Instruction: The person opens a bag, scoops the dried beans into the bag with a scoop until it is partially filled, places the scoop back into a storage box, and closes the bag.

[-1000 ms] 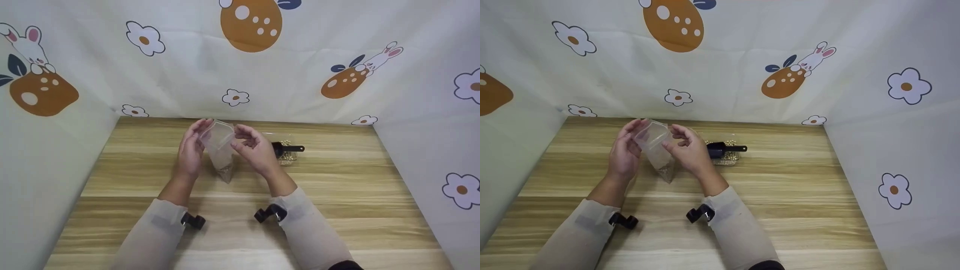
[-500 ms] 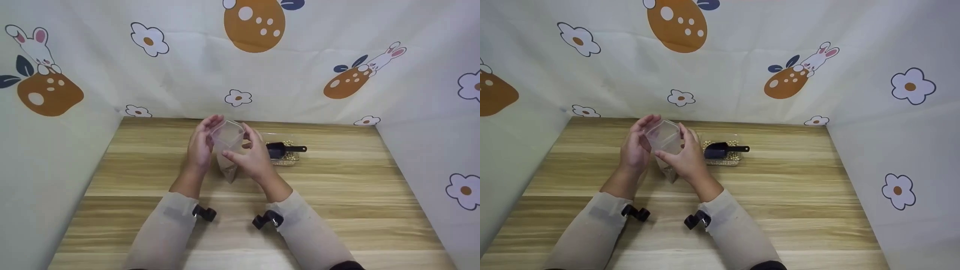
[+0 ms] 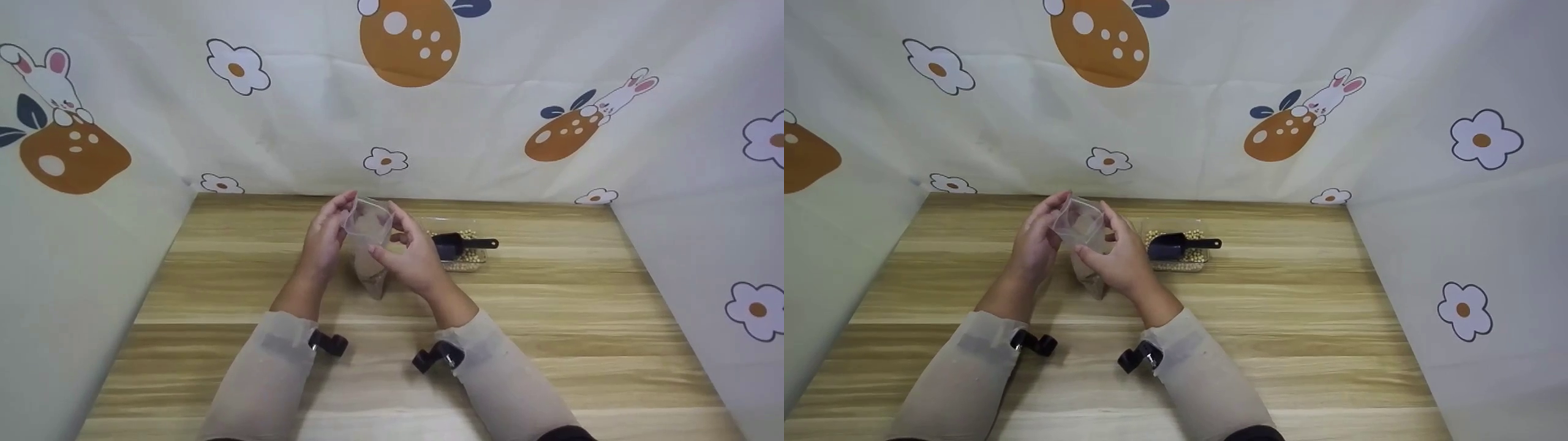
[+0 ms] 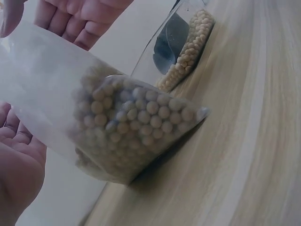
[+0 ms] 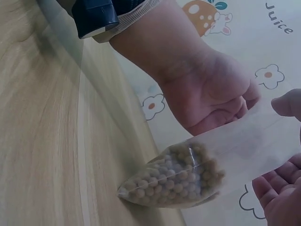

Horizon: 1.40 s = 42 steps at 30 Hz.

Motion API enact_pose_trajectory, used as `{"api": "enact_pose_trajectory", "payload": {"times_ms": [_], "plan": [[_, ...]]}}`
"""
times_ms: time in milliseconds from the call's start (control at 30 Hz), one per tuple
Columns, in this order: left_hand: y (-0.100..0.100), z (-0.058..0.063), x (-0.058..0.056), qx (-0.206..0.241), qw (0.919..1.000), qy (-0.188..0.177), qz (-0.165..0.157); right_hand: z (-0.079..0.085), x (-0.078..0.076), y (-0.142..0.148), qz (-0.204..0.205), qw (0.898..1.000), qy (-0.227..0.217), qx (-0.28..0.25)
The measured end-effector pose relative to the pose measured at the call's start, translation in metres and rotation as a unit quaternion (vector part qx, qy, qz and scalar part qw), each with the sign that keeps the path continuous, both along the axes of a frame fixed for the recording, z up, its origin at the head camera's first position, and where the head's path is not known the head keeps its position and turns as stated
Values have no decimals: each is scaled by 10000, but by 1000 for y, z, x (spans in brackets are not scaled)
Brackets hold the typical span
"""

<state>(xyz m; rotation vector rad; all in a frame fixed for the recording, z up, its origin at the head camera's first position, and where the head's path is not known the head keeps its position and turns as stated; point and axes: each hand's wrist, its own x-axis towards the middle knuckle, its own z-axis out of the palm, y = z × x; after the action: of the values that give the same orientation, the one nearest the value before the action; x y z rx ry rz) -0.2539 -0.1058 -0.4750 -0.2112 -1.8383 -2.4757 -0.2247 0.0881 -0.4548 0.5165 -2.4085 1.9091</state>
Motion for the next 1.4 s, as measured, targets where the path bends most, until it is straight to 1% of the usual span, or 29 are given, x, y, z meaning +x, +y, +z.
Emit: {"api": "enact_pose_trajectory", "payload": {"times_ms": [100, 233, 400, 533, 633, 800, 900, 1000, 1167, 1333, 1400], "plan": [[-2, 1, 2, 156, 9999, 10, -31, -1, -1, 2, 153, 9994, -20, -300], [-3, 0, 4, 210, 9997, -16, 106, -2, -3, 3, 269, 9971, 92, -707], [1, -2, 4, 258, 9989, 43, 378, -4, -6, 5, 89, 9952, 87, -975], [3, -3, 4, 170, 9987, 233, 425, -5, -8, 6, -3, 9922, 58, -1248], [3, -4, 4, 115, 9980, 309, 537, -5, -10, 7, -242, 9903, -8, -1367], [2, -5, 6, 171, 9950, 270, 948, -4, -12, 9, -799, 9883, -213, -1279], [-1, -5, 7, 154, 9932, 213, 1132, -5, -13, 11, -940, 9860, -279, -1350], [-5, -4, 9, 117, 9922, 148, 1235, -6, -15, 12, -882, 9847, -253, -1481], [-14, -5, 14, 35, 9919, 115, 1265, -7, -17, 13, -699, 9842, -169, -1620], [-22, -5, 21, -110, 9919, 43, 1262, -9, -18, 14, -564, 9800, -252, -1892], [-24, -6, 23, -31, 9921, 70, 1252, -9, -19, 15, -500, 9780, -270, -2009]]}}
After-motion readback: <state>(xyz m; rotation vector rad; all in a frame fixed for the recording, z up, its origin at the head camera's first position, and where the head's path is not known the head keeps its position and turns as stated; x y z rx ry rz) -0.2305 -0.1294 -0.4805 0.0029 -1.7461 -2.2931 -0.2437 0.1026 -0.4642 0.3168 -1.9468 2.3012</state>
